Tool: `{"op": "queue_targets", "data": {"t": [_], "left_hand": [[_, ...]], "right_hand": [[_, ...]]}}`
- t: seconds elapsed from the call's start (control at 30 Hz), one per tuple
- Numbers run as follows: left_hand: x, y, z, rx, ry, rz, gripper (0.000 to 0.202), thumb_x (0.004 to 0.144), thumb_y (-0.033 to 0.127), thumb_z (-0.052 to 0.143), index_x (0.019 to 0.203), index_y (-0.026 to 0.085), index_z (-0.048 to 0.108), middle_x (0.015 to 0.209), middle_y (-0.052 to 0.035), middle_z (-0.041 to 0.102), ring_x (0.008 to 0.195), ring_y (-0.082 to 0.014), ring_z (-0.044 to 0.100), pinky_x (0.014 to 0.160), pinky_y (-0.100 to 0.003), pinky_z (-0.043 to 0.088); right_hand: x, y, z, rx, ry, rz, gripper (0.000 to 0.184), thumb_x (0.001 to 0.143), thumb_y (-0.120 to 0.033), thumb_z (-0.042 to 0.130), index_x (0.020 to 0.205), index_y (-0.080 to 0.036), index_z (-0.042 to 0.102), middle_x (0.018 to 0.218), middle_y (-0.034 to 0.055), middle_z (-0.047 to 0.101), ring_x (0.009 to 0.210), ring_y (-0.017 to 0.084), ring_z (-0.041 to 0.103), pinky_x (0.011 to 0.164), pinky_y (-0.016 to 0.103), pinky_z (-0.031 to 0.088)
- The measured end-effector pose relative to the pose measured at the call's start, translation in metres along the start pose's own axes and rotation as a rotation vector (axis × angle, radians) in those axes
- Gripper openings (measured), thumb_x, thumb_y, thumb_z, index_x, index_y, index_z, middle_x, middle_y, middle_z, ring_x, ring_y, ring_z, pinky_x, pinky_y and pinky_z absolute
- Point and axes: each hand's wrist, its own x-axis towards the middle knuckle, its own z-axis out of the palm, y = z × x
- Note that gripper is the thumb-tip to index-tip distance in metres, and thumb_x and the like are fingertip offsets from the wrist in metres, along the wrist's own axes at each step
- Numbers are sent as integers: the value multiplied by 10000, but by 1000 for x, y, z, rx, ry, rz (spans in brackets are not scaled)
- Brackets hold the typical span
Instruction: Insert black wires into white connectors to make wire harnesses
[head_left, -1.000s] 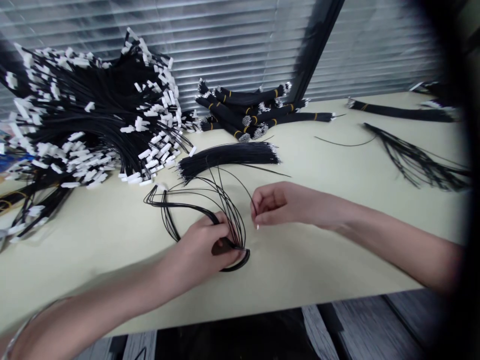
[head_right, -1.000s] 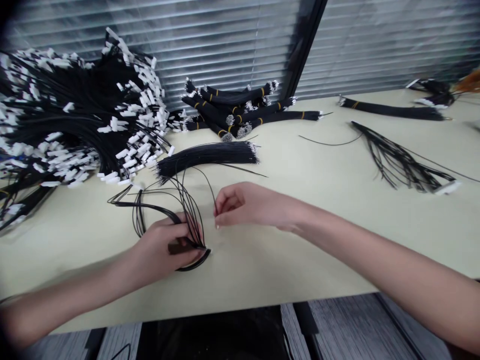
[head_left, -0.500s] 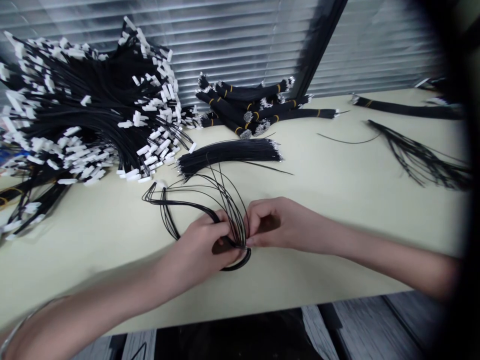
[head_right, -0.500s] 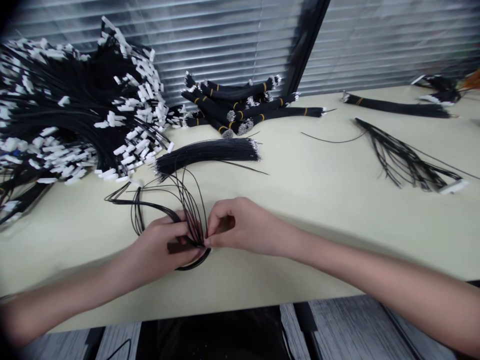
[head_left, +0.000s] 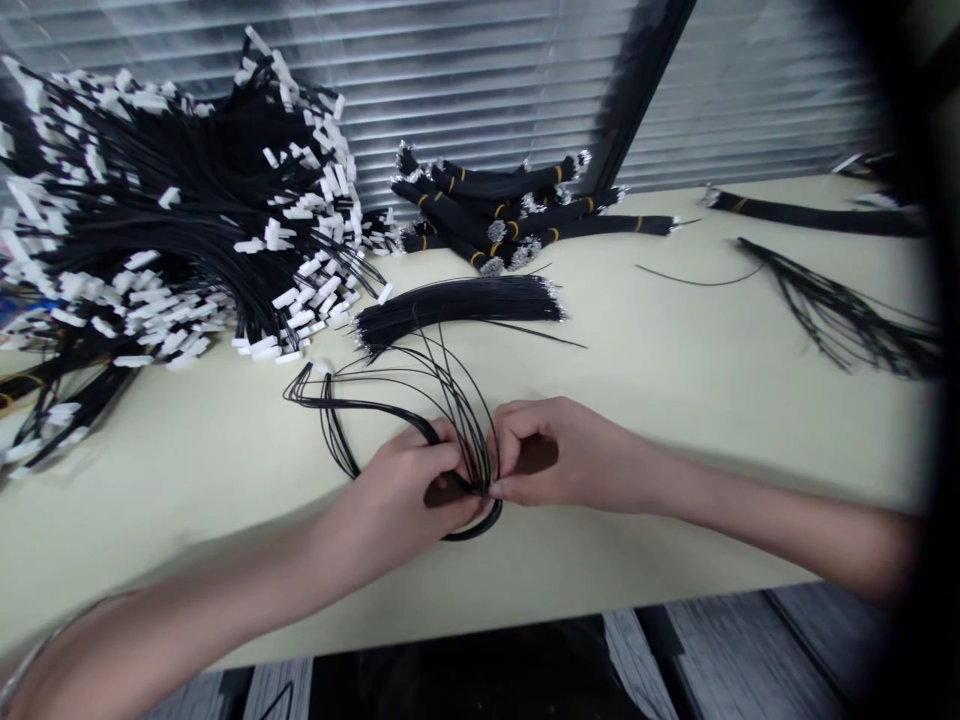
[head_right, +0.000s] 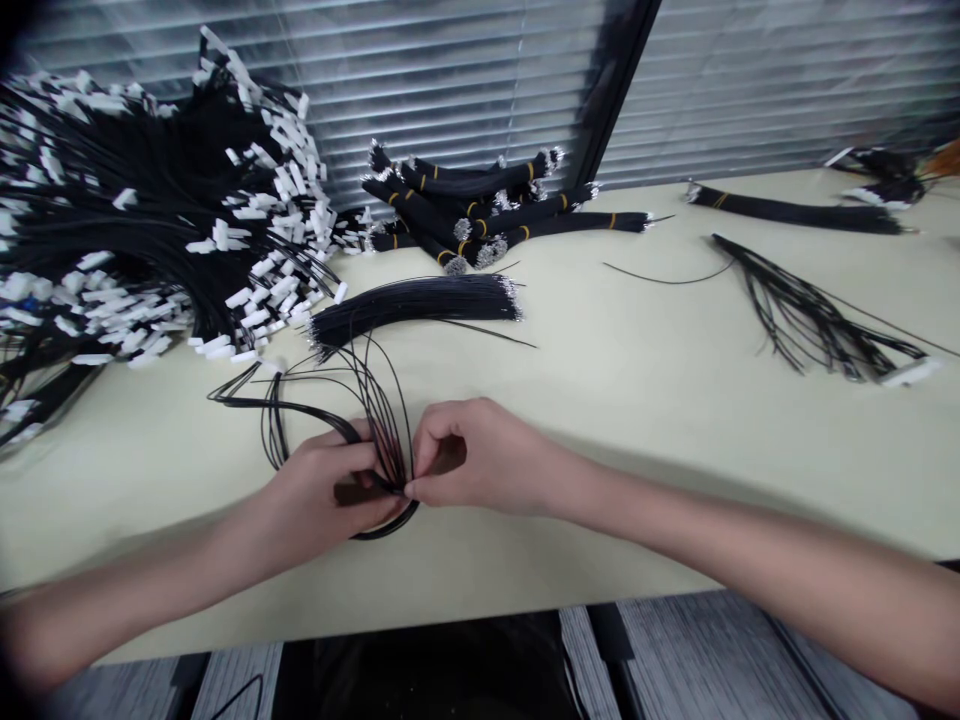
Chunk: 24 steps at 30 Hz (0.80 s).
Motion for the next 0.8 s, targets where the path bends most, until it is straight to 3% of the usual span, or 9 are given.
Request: {"op": "queue_targets", "data": {"t": [0.2,0.63,0.8], "left_hand": [[-1,-2,1,3,-1,14,86,793,174,608,708,173,592,823,-11,542,738,-140,519,609,-239,439],[1,1,-1,19,-22,-13,93,779,159,612,691,171,583,818,-16,542,739,-149,517,600,-240,446],[3,2,-2,17,-26,1,47,802,185,596,768,189,629,868,-22,570,805,-166,534,661,-260,460]], "right_hand": [[1,1,1,-56,-1,-96,123,717,-162,671,656,-184,566,765,-1,596,746,145,583,666,272,456],[4,0,-4,52,-152,3,155,730,-200,666,633,-167,549,788,8,593,716,141,564,625,268,431],[4,-1,-7,36,-169,-9,120,771,-269,656,762,-171,587,829,15,603,767,152,565,658,270,437]]}}
